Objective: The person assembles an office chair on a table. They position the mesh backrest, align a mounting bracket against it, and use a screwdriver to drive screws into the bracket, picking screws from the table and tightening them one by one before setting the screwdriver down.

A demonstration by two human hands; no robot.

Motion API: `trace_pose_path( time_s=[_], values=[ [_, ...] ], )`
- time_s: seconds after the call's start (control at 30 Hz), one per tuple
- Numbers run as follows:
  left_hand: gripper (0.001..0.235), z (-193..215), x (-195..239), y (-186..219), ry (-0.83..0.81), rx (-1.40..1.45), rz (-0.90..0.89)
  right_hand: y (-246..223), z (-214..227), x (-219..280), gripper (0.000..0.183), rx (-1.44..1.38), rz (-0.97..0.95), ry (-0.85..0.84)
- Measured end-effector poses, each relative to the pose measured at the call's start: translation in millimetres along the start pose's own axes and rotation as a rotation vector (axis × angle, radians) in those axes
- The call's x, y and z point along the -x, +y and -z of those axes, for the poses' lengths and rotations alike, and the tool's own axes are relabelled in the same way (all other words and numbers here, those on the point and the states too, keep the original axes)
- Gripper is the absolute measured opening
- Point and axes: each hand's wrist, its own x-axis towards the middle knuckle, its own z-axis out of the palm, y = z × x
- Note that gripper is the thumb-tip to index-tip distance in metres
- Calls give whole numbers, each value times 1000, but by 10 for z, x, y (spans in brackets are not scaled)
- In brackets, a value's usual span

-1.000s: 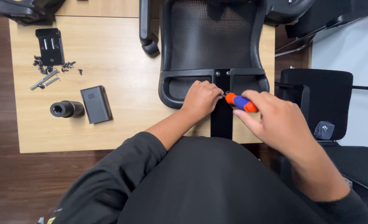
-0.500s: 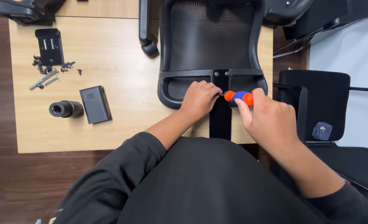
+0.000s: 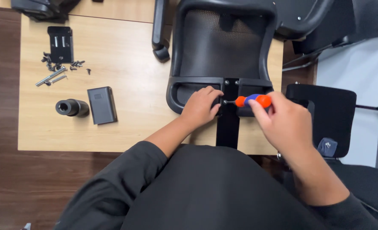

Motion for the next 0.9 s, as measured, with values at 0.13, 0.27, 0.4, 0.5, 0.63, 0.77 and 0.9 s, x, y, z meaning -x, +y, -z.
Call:
trace_pose_path(
  time_s=[0.13,0.27,0.4,0.5,0.63,0.77,0.9],
  values=[
    [29,257,95,-78,82,65,115,-5,84,-105,27,-222,-78,6],
    [23,681,207,-254,273,174,247,-111,-17,-293,21,-479,-34,4],
    [19,1115,444,-783,501,63,353,-194,-298,-459,23,-764,67,-59],
    [15,1603,681,-1180,600,34,527,-333,-479,-591,23,-941,-38,-192],
    [11,2159,1152,-1867,799,-90,639,-441,-772,-733,21,-1066,29,-265],
    [14,2634,1669,-2382,964,-197,881,-566,-970,-755,15,-1132,-38,-380],
    [17,2777,1960,-2830,924,-230,1138,-609,-1090,-697,16,-1178,-117,-438]
  ],
)
